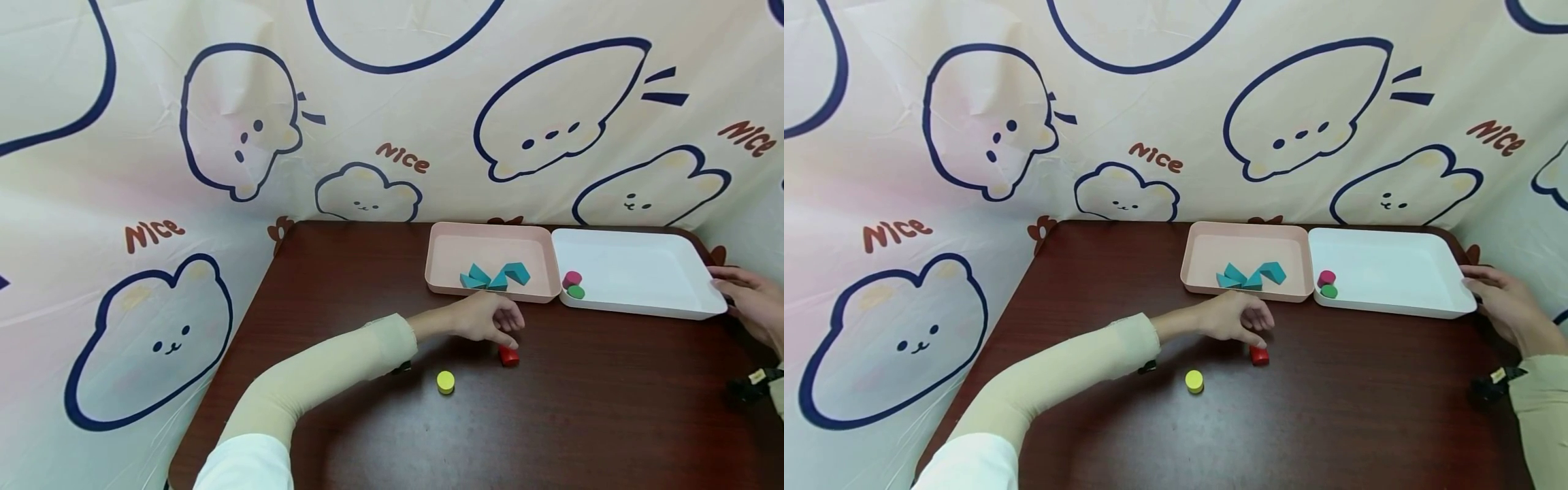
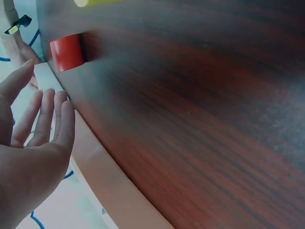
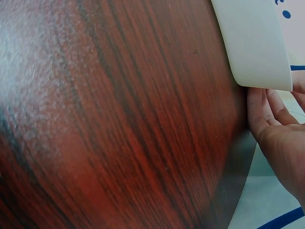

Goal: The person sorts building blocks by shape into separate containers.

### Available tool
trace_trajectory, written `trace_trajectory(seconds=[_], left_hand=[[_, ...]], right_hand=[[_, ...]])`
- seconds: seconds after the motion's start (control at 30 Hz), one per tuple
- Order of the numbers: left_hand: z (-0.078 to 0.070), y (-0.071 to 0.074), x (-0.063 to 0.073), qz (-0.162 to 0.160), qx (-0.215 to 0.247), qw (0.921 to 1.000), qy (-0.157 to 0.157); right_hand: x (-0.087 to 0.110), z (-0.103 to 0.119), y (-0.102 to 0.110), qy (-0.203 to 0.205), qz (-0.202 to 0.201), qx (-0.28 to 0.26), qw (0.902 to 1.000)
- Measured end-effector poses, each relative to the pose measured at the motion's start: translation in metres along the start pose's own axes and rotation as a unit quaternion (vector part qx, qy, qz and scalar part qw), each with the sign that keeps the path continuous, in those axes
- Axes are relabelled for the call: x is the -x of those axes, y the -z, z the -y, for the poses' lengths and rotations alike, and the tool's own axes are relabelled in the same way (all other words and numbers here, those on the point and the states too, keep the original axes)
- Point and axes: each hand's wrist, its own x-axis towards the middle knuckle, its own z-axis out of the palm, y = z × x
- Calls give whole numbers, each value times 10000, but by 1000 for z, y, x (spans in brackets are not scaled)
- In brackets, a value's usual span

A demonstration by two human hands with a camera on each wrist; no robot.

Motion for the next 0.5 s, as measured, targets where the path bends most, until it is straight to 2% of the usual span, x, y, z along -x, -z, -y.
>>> trace_trajectory(seconds=[0.5], left_hand=[[7,-8,2,140,-156,9998,50]], right_hand=[[-1,-1,1,-51,-20,132,9999]])
